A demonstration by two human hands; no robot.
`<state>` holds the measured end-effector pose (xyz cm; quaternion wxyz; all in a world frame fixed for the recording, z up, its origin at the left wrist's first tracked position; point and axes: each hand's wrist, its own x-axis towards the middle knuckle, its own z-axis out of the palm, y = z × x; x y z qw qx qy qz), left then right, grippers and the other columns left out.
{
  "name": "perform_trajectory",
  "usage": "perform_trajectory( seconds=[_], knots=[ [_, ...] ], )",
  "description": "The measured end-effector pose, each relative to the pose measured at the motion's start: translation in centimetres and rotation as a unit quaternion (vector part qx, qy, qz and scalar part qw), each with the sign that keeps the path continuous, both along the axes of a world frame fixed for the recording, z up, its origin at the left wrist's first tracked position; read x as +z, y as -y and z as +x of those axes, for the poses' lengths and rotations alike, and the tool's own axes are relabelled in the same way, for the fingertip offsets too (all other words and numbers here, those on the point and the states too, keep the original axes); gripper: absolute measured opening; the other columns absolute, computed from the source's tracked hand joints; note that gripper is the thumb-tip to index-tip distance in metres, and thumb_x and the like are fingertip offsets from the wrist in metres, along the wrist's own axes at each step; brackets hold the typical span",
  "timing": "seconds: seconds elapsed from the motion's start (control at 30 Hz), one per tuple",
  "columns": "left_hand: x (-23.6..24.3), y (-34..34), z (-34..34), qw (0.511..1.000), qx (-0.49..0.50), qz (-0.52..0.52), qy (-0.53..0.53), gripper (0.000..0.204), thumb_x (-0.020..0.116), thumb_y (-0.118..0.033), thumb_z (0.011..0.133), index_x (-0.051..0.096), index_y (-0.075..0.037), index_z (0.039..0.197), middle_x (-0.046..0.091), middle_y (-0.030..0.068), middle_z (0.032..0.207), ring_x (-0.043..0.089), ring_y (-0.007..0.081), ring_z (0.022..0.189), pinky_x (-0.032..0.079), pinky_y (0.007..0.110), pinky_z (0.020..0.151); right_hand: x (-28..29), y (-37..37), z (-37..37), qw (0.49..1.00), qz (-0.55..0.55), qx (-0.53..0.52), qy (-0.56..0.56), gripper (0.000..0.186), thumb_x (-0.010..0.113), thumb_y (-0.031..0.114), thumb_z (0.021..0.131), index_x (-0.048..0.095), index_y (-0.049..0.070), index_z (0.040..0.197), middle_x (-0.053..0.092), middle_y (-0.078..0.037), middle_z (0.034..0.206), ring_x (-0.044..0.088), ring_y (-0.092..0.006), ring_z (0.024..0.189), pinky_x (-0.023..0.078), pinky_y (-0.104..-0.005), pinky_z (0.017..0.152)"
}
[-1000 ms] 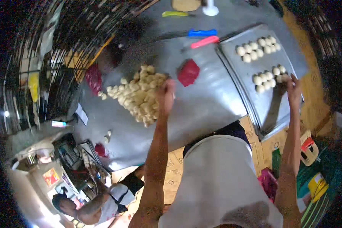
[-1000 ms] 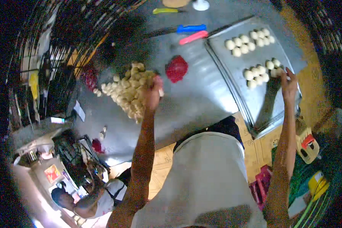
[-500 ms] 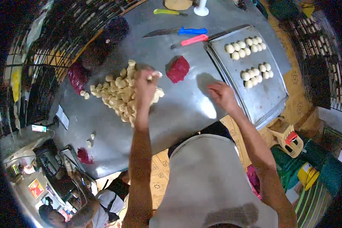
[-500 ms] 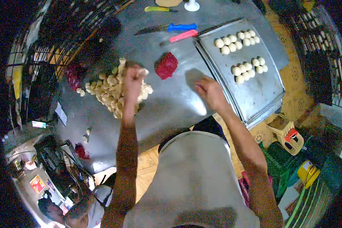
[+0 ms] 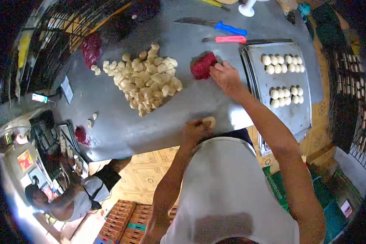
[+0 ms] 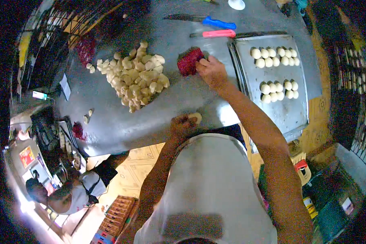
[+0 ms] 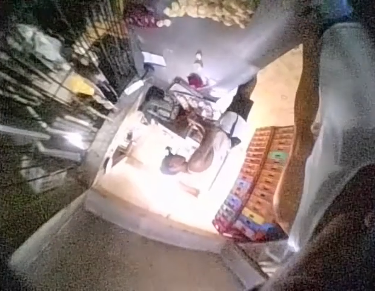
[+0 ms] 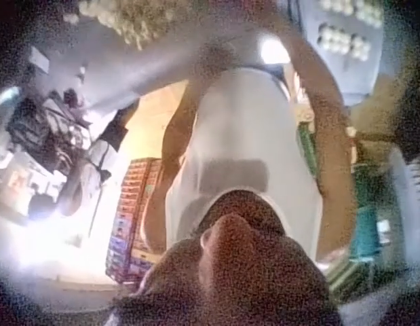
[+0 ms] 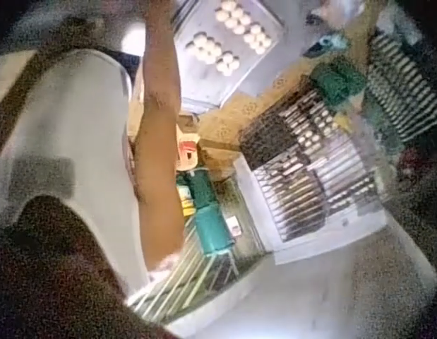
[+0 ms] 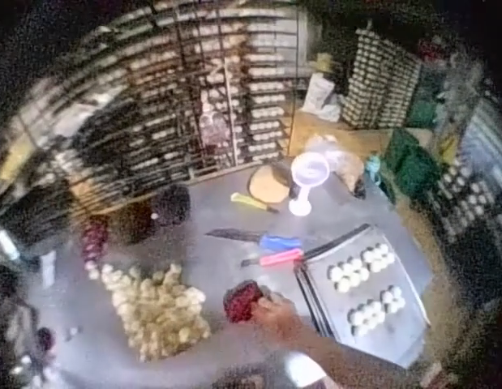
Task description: Filling small dough portions with a red jam filling and arranging them onto a metal baking tray.
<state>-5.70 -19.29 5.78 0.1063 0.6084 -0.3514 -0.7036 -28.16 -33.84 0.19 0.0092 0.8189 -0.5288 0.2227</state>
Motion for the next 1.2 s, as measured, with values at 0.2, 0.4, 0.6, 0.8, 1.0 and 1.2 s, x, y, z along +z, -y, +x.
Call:
perform_trajectory(
  seconds=[0.2,0.4,0.6,0.8,1.0,1.2],
  knots=[
    [-2.6,3.7,0.5,0.987,0.104,-0.117,-0.039,0.032,0.071,-0.027,0.092,0.071,0.000,0.110,0.073,0.0063,0.096,0.066,0.0163,0.086,0.052,0.033,0.081,0.5,-0.2,0.0,0.996,0.081,-0.031,0.023,0.012,0.072,0.022,0.085,0.066,0.011,0.085,0.061,-0.002,0.075,0.056,-0.0200,0.065,0.048,-0.0369,0.053],
    [-4.7,5.2,0.8,0.981,0.129,-0.103,-0.106,0.036,0.069,-0.022,0.094,0.067,0.003,0.121,0.070,0.0105,0.113,0.066,0.0149,0.099,0.054,0.029,0.086,3.8,-7.0,1.3,0.624,0.585,-0.114,0.506,0.018,0.070,0.023,0.093,0.071,0.009,0.104,0.060,0.004,0.076,0.049,-0.0065,0.066,0.040,-0.0273,0.054],
    [-2.9,6.3,-0.5,0.959,0.184,0.001,-0.215,0.032,0.067,-0.019,0.096,0.068,0.003,0.120,0.070,0.0102,0.111,0.067,0.0172,0.095,0.055,0.030,0.085,5.5,-13.2,5.3,0.802,0.437,-0.113,0.390,0.045,0.064,0.003,0.087,0.063,0.011,0.131,0.068,-0.018,0.104,0.066,-0.0324,0.091,0.053,-0.0425,0.081],
    [-3.6,5.4,-0.4,0.964,0.160,-0.012,-0.211,0.033,0.070,-0.019,0.095,0.068,0.004,0.118,0.069,0.0086,0.108,0.067,0.0174,0.094,0.056,0.029,0.083,7.7,-13.9,5.1,0.832,0.262,-0.232,0.430,0.036,0.059,0.001,0.093,0.063,0.002,0.129,0.070,-0.010,0.101,0.064,-0.0165,0.091,0.052,-0.0299,0.079],
    [-3.6,6.0,-0.6,0.962,-0.039,-0.099,-0.251,0.032,0.070,-0.019,0.094,0.068,0.001,0.119,0.070,0.0068,0.104,0.065,0.0137,0.092,0.055,0.028,0.083,5.0,-13.3,3.5,0.794,0.347,-0.214,0.451,0.029,0.074,0.016,0.090,0.071,0.002,0.115,0.074,-0.014,0.095,0.068,-0.0188,0.083,0.053,-0.0314,0.079],
    [-2.6,4.7,-2.1,0.975,-0.058,-0.174,-0.124,0.032,0.069,-0.020,0.096,0.068,0.001,0.120,0.071,0.0053,0.103,0.064,0.0122,0.090,0.056,0.029,0.080,5.0,-13.2,1.7,0.787,0.394,-0.172,0.443,0.026,0.078,0.015,0.086,0.071,0.003,0.108,0.073,-0.014,0.092,0.066,-0.0172,0.079,0.053,-0.0320,0.073]
  ],
)
